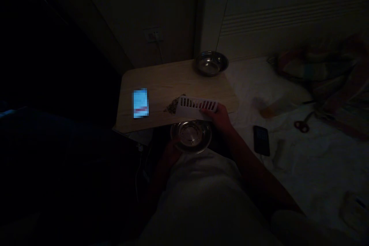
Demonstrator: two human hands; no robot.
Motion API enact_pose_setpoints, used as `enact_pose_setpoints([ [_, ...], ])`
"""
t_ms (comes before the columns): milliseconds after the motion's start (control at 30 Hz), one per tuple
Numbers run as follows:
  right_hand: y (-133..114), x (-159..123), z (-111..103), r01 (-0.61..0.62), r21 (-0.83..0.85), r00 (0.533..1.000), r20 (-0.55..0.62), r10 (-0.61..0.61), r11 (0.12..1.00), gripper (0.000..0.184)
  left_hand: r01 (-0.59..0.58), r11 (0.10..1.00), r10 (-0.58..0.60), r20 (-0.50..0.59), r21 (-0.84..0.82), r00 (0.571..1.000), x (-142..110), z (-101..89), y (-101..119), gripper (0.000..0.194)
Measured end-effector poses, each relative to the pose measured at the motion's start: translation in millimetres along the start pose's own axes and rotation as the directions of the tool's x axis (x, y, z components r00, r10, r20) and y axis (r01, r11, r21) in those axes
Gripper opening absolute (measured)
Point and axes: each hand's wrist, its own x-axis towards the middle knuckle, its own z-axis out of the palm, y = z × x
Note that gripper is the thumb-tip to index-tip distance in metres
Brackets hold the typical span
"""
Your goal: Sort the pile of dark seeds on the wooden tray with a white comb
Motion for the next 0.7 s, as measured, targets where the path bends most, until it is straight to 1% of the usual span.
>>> enact_pose_setpoints([
  [100,4.9,2.5,-0.2,0.015,-0.025,1.0,-0.012,-0.016,1.0,0.031,-0.024,0.999,0.024,-0.021,0.027,0.999,-3.7,-1.2,0.3,0.023],
  [200,8.2,5.5,-2.2,0.033,-0.011,0.998,-0.057,-0.034,0.999,0.031,-0.061,0.997,0.064,-0.044,0.055,0.997,-6.3,-3.6,0.5,0.021],
  [333,10.2,8.6,-5.7,0.064,-0.011,0.991,-0.121,-0.065,0.998,0.029,-0.022,0.998,0.026,-0.055,0.064,0.998,-4.0,-5.8,0.7,0.02],
  [467,13.1,10.1,-8.0,0.103,-0.014,0.986,-0.128,-0.103,0.995,0.031,-0.001,0.999,0.004,-0.058,0.051,0.998,-1.8,-3.6,1.1,0.019],
  [600,14.2,10.2,-7.2,0.109,-0.002,0.982,-0.158,-0.108,0.994,0.03,-0.04,0.998,0.042,-0.056,0.038,0.998,-2.1,-0.4,0.3,0.026],
  [700,13.3,10.4,-6.1,0.112,0.008,0.979,-0.172,-0.108,0.994,0.028,-0.061,0.997,0.064,-0.054,0.052,0.996,-0.7,-1.3,-0.8,0.025],
])
